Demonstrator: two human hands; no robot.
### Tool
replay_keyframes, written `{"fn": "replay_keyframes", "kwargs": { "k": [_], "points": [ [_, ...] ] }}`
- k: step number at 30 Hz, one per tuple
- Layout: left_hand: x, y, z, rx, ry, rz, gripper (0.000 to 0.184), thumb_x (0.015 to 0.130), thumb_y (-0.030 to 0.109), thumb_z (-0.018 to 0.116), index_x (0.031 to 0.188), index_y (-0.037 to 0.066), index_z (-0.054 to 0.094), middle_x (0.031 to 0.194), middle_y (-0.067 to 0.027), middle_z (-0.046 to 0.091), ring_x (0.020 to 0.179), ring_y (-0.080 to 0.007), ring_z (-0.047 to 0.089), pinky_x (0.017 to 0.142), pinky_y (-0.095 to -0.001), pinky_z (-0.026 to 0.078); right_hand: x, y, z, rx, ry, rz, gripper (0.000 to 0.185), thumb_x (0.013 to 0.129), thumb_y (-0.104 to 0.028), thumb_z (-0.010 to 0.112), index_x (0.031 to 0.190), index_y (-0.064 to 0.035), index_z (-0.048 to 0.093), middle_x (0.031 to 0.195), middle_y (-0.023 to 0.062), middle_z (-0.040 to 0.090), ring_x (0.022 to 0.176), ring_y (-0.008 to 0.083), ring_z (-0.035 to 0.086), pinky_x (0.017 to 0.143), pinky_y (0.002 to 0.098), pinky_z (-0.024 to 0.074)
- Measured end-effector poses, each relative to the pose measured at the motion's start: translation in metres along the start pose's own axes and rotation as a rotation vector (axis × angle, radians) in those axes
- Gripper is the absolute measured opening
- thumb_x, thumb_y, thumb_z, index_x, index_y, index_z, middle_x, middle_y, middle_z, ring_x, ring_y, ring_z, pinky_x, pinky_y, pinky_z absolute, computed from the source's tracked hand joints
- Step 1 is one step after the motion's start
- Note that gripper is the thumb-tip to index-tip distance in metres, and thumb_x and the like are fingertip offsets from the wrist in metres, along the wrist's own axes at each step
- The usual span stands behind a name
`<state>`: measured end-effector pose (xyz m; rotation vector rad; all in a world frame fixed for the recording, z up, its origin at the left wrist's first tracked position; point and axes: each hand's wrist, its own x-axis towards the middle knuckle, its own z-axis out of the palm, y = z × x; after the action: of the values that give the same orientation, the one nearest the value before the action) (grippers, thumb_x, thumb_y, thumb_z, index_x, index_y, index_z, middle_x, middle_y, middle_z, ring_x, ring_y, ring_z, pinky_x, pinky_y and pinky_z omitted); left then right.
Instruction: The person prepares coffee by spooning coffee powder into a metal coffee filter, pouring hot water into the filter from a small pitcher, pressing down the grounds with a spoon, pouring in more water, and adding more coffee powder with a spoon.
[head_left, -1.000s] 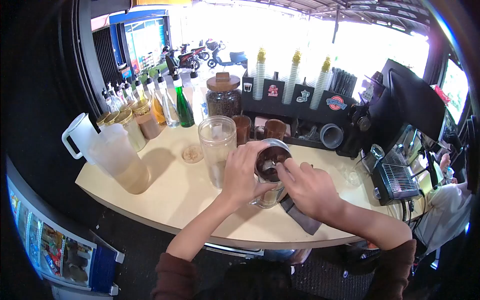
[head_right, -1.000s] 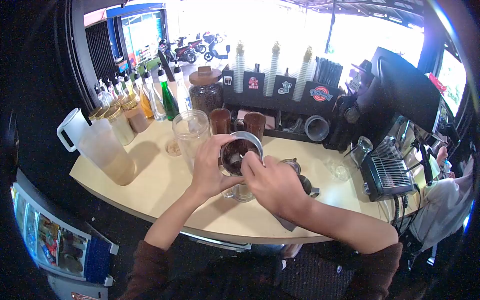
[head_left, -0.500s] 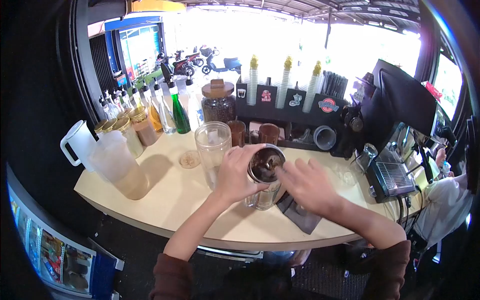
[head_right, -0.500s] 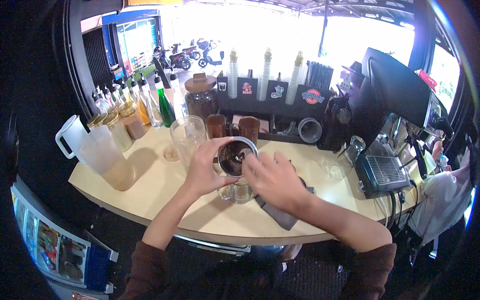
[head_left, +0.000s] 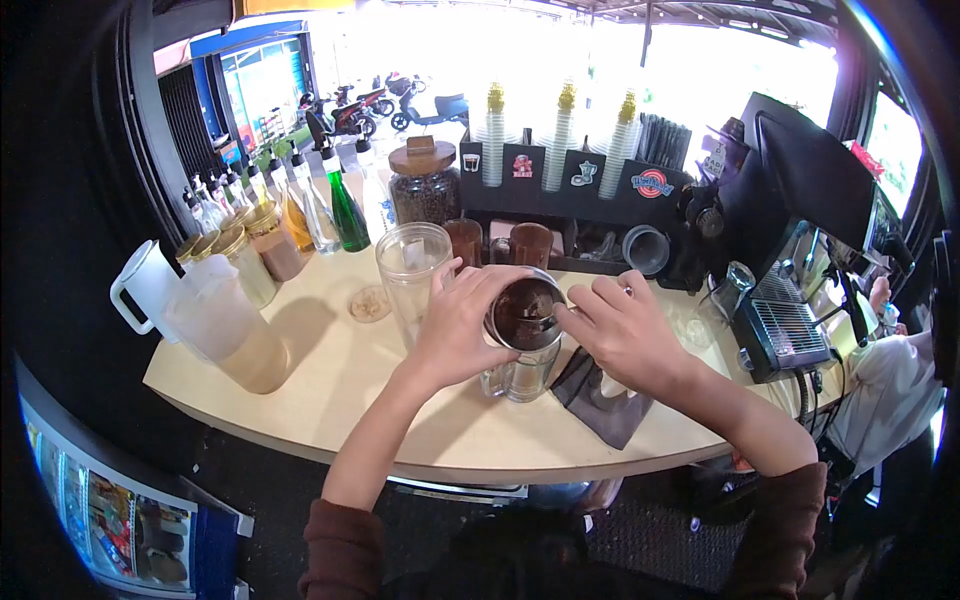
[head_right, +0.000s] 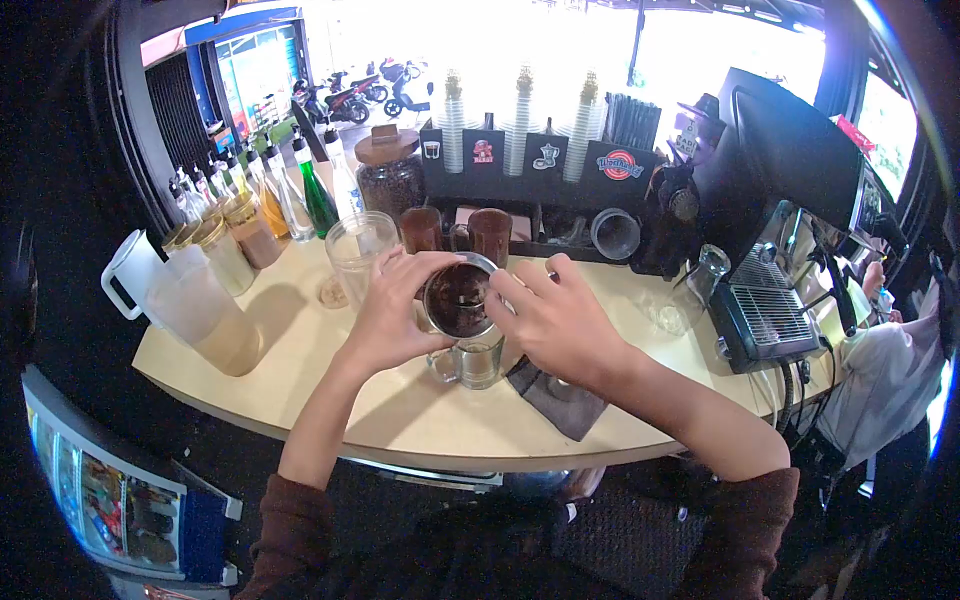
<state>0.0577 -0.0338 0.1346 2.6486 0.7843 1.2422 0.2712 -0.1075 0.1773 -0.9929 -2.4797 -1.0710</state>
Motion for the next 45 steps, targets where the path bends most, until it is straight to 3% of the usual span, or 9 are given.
{"fn": "replay_keyframes", "kwargs": {
  "k": [3, 6, 11, 13, 23, 33, 37, 43, 45],
  "points": [
    [0.001, 0.001, -0.003, 0.042, -0.004, 0.028, 0.082, 0.048, 0.021, 0.086, 0.123, 0.016, 0.053, 0.119, -0.0040, 0.060, 0.114, -0.0243, 0.055, 0.108, -0.0502, 0.025, -0.001, -0.008, -0.001, 0.044, -0.031, -0.087, 0.014, 0.072, -0.015, 0.058, 0.084, -0.0070, 0.060, 0.090, 0.0034, 0.050, 0.086, 0.0167, 0.052, 0.071, 0.0335, 0.0376],
    [0.000, 0.001, -0.002, 0.037, -0.011, 0.034, 0.081, 0.049, 0.020, 0.085, 0.124, 0.016, 0.052, 0.120, -0.0038, 0.060, 0.115, -0.0238, 0.055, 0.109, -0.0502, 0.024, 0.004, 0.001, -0.004, 0.027, 0.002, 0.006, 0.012, 0.072, -0.015, 0.058, 0.081, -0.0071, 0.060, 0.088, 0.0029, 0.050, 0.085, 0.0165, 0.052, 0.071, 0.0333, 0.0382],
    [0.003, 0.004, -0.005, 0.064, -0.016, 0.062, 0.079, 0.051, 0.020, 0.083, 0.124, 0.016, 0.053, 0.120, -0.0036, 0.060, 0.115, -0.0238, 0.054, 0.111, -0.0509, 0.022, 0.002, -0.003, -0.008, 0.037, 0.002, -0.067, 0.012, 0.072, -0.015, 0.058, 0.081, -0.0078, 0.060, 0.087, 0.0029, 0.051, 0.087, 0.0170, 0.052, 0.072, 0.0340, 0.0388],
    [0.004, 0.007, -0.006, 0.044, -0.029, 0.049, 0.079, 0.050, 0.020, 0.084, 0.124, 0.016, 0.053, 0.120, -0.0035, 0.060, 0.115, -0.0239, 0.054, 0.111, -0.0512, 0.022, 0.005, 0.004, -0.011, 0.011, 0.058, 0.022, 0.013, 0.071, -0.015, 0.058, 0.081, -0.0079, 0.060, 0.087, 0.0029, 0.051, 0.087, 0.0175, 0.052, 0.073, 0.0343, 0.0387],
    [0.002, 0.006, -0.001, -0.002, -0.043, 0.021, 0.081, 0.049, 0.024, 0.085, 0.123, 0.017, 0.053, 0.119, -0.0033, 0.060, 0.116, -0.0238, 0.054, 0.111, -0.0519, 0.022, -0.003, -0.001, -0.007, 0.041, 0.030, -0.074, 0.011, 0.073, -0.019, 0.057, 0.079, -0.0097, 0.059, 0.089, 0.0025, 0.051, 0.088, 0.0165, 0.052, 0.076, 0.0347, 0.0390],
    [0.002, 0.013, 0.001, -0.023, 0.015, 0.018, 0.075, 0.053, 0.025, 0.083, 0.121, 0.017, 0.054, 0.118, -0.0025, 0.060, 0.114, -0.0229, 0.055, 0.108, -0.0505, 0.025, 0.000, 0.002, -0.011, 0.028, 0.053, 0.021, 0.012, 0.072, -0.019, 0.058, 0.081, -0.0099, 0.059, 0.089, 0.0013, 0.050, 0.087, 0.0155, 0.050, 0.073, 0.0331, 0.0372],
    [0.000, 0.011, 0.005, -0.014, 0.051, 0.003, 0.077, 0.051, 0.024, 0.084, 0.122, 0.016, 0.053, 0.117, -0.0031, 0.060, 0.113, -0.0235, 0.055, 0.107, -0.0499, 0.026, 0.000, -0.004, -0.008, 0.064, 0.062, -0.055, 0.012, 0.073, -0.018, 0.058, 0.081, -0.0097, 0.058, 0.088, 0.0017, 0.049, 0.086, 0.0154, 0.050, 0.071, 0.0324, 0.0365],
    [-0.005, 0.013, 0.014, -0.025, 0.129, -0.064, 0.080, 0.049, 0.023, 0.085, 0.121, 0.013, 0.053, 0.115, -0.0049, 0.060, 0.110, -0.0231, 0.057, 0.106, -0.0481, 0.027, 0.000, -0.008, -0.004, 0.074, 0.026, -0.006, 0.012, 0.072, -0.016, 0.058, 0.081, -0.0093, 0.057, 0.089, 0.0029, 0.049, 0.085, 0.0165, 0.050, 0.070, 0.0323, 0.0361],
    [-0.007, 0.015, 0.018, -0.018, 0.140, -0.083, 0.080, 0.049, 0.024, 0.085, 0.121, 0.013, 0.053, 0.115, -0.0051, 0.060, 0.110, -0.0229, 0.057, 0.106, -0.0474, 0.027, 0.004, -0.007, -0.004, -0.015, 0.038, 0.099, 0.014, 0.071, -0.016, 0.059, 0.082, -0.0082, 0.057, 0.088, 0.0026, 0.048, 0.086, 0.0169, 0.050, 0.067, 0.0312, 0.0365]
  ]
}}
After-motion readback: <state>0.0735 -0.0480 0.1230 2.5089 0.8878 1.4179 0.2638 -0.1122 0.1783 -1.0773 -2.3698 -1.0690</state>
